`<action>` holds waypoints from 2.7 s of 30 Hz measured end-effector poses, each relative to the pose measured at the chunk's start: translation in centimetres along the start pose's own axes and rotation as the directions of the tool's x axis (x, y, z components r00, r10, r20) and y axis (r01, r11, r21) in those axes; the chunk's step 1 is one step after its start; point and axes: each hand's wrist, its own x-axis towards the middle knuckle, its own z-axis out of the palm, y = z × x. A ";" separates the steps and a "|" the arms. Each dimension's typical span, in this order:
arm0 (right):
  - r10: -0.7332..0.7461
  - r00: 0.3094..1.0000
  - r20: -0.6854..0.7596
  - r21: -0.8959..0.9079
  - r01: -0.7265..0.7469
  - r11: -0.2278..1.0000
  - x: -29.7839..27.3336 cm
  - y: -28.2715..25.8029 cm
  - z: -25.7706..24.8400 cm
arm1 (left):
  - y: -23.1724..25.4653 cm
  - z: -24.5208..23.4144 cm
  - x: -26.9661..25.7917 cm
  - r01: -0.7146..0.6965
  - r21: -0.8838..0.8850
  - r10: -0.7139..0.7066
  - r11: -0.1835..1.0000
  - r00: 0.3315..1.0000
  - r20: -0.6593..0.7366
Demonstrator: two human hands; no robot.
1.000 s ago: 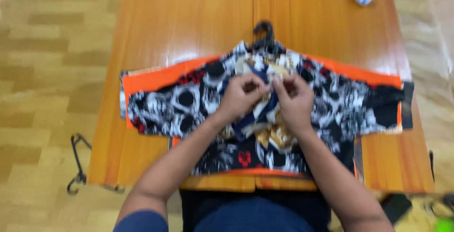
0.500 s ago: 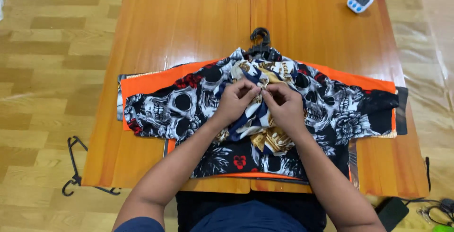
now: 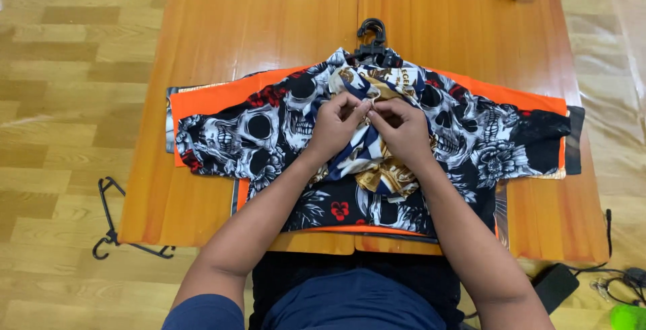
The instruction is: The person places a skull-patterned shirt on a hanger, buttons it, and smooths it out. Then they pick up a patterned scarf, fold it, and place it on top of the shirt.
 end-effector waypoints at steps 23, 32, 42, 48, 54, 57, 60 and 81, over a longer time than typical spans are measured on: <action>-0.176 0.980 -0.093 -0.105 0.166 0.980 -0.4 0.8 1.0 | -1.0 -0.7 0.0 -0.013 -0.002 0.013 1.000 0.999 0.040; -0.184 0.981 -0.062 -0.113 0.176 0.978 0.1 2.1 1.4 | -0.5 -1.6 0.3 0.037 -0.071 -0.029 0.997 0.993 0.112; -0.260 0.964 -0.059 -0.140 0.250 0.958 0.4 1.2 1.2 | -0.8 -0.8 0.6 -0.025 0.044 0.020 0.999 0.994 0.106; -0.302 0.949 -0.094 -0.121 0.290 0.949 0.8 0.2 1.1 | -0.7 -1.0 1.2 0.089 -0.055 -0.080 0.995 0.987 0.140; -0.363 0.926 -0.101 -0.155 0.346 0.925 0.8 1.2 1.1 | -0.7 -0.9 1.1 0.095 -0.088 -0.083 0.992 0.988 0.127; -0.364 0.925 -0.107 -0.151 0.347 0.926 0.7 1.2 1.3 | -1.0 -0.8 0.9 0.101 -0.102 -0.089 0.990 0.989 0.121; -0.311 0.945 -0.101 -0.065 0.306 0.950 0.8 1.6 1.3 | -1.5 -0.7 0.9 0.101 -0.096 -0.090 0.990 0.989 0.116; -0.028 0.999 -0.030 0.170 0.033 0.985 0.6 1.2 0.9 | 0.0 -1.1 0.3 0.071 -0.162 -0.054 0.984 0.993 0.110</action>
